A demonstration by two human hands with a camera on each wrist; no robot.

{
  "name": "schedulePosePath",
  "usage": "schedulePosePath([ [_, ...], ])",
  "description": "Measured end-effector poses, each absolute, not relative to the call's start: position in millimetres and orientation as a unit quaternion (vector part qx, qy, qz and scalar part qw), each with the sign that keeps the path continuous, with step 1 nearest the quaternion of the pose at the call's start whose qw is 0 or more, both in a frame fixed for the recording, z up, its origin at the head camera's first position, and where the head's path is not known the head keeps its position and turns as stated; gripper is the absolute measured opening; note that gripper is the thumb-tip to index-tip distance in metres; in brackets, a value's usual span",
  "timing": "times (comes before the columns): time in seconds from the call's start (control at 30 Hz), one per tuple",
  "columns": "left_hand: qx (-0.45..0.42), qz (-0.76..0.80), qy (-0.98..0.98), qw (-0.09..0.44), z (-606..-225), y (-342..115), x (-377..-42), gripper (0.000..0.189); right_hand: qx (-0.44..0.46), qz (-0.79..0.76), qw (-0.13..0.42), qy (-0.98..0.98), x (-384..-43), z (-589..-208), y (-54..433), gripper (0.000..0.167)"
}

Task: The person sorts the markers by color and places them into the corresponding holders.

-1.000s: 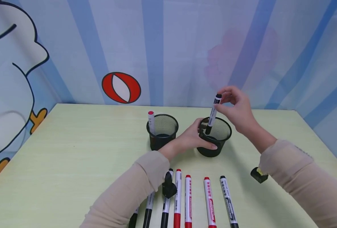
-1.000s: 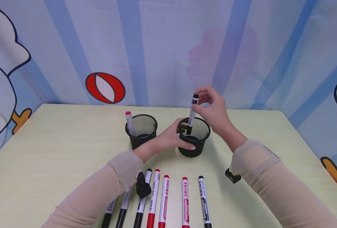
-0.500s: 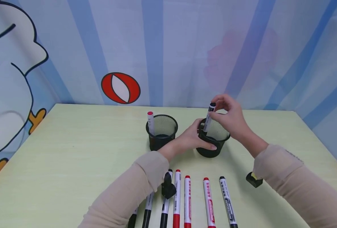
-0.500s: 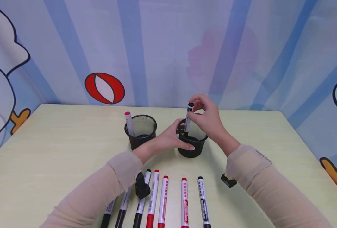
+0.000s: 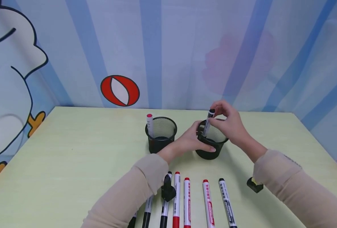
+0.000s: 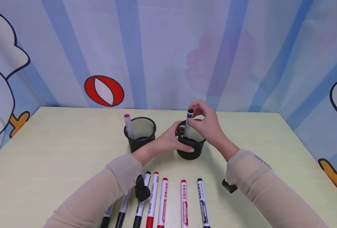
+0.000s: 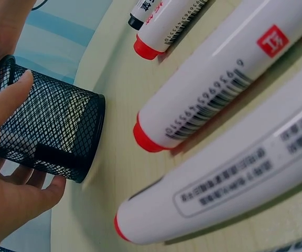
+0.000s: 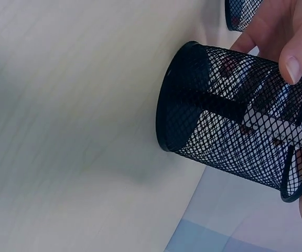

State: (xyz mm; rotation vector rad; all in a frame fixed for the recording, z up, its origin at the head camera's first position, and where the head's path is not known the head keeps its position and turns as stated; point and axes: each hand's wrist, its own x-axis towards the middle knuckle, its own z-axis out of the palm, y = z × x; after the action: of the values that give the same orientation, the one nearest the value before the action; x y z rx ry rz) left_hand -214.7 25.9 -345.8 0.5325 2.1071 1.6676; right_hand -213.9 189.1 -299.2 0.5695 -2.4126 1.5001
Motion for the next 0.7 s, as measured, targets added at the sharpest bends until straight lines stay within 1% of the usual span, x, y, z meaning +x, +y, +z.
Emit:
schedulePosePath([
  [0.1, 0.193, 0.597, 0.752, 0.199, -346.3, 25.6, -214.4, 0.093, 0.198, 0.508, 0.120, -0.830, -214.3, -300.5, 190.7, 0.029],
  [0.33, 0.198, 0.598, 0.751, 0.199, -346.8, 25.4, -212.0, 0.092, 0.201, 0.496, 0.119, -0.836, -214.8, -302.0, 193.9, 0.046],
  [0.7, 0.197, 0.601, 0.749, 0.198, -343.8, 25.3, -211.9, 0.092, 0.195, 0.509, 0.109, -0.831, -210.9, -296.8, 198.4, 0.050],
])
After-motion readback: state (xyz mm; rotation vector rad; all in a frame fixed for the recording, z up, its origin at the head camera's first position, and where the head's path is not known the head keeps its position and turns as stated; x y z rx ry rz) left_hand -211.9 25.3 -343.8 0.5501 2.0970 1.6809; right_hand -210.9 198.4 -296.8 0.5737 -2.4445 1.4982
